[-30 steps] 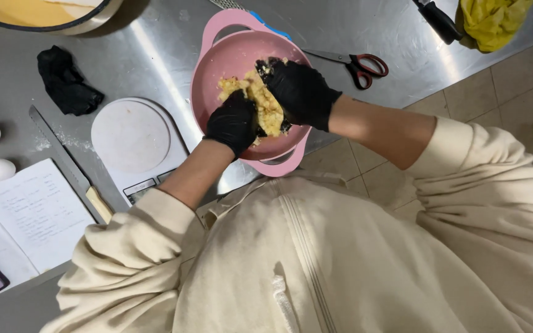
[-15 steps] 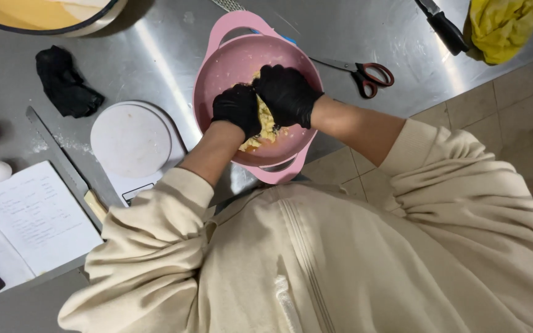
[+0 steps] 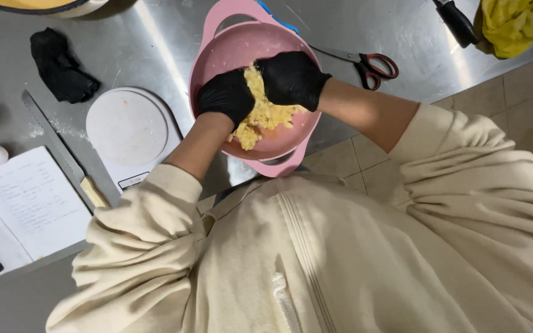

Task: Mixing dough by hand in a bowl.

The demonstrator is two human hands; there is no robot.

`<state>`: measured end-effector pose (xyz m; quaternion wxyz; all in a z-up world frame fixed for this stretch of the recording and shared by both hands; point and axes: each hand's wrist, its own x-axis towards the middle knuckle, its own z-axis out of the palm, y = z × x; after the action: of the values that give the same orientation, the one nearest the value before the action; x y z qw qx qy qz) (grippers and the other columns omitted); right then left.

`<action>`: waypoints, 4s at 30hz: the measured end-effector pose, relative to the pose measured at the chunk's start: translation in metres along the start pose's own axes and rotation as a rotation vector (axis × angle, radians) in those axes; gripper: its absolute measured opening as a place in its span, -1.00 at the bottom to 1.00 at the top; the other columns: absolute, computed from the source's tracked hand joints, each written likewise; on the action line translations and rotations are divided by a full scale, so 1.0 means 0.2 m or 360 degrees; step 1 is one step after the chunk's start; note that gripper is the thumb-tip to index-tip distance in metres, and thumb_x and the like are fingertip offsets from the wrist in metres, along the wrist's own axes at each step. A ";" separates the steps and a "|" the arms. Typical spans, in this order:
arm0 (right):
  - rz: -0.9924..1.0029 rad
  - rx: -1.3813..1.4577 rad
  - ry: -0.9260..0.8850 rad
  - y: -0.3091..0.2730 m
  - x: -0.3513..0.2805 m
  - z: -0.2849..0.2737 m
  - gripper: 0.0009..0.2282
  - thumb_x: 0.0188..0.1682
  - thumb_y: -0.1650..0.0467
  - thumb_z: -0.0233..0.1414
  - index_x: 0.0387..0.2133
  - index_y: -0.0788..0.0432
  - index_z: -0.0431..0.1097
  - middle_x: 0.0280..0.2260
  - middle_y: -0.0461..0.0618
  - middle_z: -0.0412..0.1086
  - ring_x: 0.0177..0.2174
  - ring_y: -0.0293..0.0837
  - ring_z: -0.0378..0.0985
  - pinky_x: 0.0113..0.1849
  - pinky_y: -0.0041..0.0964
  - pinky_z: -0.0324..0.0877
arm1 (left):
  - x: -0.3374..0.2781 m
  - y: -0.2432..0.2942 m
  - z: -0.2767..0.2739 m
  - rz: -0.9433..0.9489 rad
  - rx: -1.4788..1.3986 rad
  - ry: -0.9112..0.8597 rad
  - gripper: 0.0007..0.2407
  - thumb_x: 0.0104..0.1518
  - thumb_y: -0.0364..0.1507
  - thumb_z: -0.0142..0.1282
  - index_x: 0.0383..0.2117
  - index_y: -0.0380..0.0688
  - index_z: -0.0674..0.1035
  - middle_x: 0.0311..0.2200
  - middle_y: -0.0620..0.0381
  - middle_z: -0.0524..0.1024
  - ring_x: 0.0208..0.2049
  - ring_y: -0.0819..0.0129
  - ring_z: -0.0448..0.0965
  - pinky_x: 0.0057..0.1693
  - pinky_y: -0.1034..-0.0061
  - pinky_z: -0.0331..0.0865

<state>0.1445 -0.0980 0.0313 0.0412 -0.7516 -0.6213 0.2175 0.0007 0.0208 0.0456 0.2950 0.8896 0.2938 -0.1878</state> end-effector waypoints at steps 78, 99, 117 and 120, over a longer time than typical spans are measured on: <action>-0.0042 -0.0358 0.0150 -0.11 -0.03 -0.16 -0.01 -0.50 0.08 0.44 0.20 0.37 0.19 -0.05 0.32 0.39 -0.16 0.21 0.52 -0.23 0.05 0.50 | 0.10 -0.15 0.21 0.0496 0.0590 0.0302 -0.06 -0.21 -0.02 0.39 0.32 -0.21 0.17 0.28 -0.26 0.23 0.18 -0.23 0.35 0.10 -0.10 0.35; 0.0059 0.0132 -0.0008 -0.03 0.08 0.13 -0.69 -0.12 0.33 0.12 -0.11 0.15 0.51 -0.34 0.25 0.53 -0.33 0.26 0.58 -0.29 0.09 0.47 | 0.11 -0.07 0.13 0.0158 0.0131 0.0004 -0.65 0.32 -0.20 -0.25 -0.03 0.05 0.62 -0.10 -0.07 0.61 -0.09 -0.04 0.62 0.05 0.07 0.45; 0.0101 0.2412 -0.0510 0.15 -0.36 0.02 -0.57 0.12 0.41 0.01 0.27 0.30 0.26 0.15 0.08 0.43 -0.01 -0.22 0.51 0.02 -0.31 0.42 | 0.00 -0.35 0.49 0.0591 0.0936 0.0428 -0.53 0.17 -0.34 -0.07 0.23 -0.24 0.31 0.13 -0.26 0.41 0.16 -0.22 0.41 0.15 -0.14 0.31; -0.0212 0.1418 -0.0028 0.08 -0.37 -0.05 -0.62 0.13 0.51 0.06 0.24 0.22 0.30 0.09 0.15 0.50 -0.07 -0.11 0.58 -0.01 -0.28 0.49 | 0.03 -0.33 0.48 0.0604 0.0977 0.0407 -0.65 0.24 -0.38 -0.08 0.12 -0.24 0.46 0.04 -0.21 0.50 0.09 -0.18 0.50 0.10 -0.11 0.38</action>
<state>0.1533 -0.1694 0.0556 0.3693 -0.6171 -0.5144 0.4671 -0.0523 0.0049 -0.0564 0.0054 0.9914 0.0884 -0.0967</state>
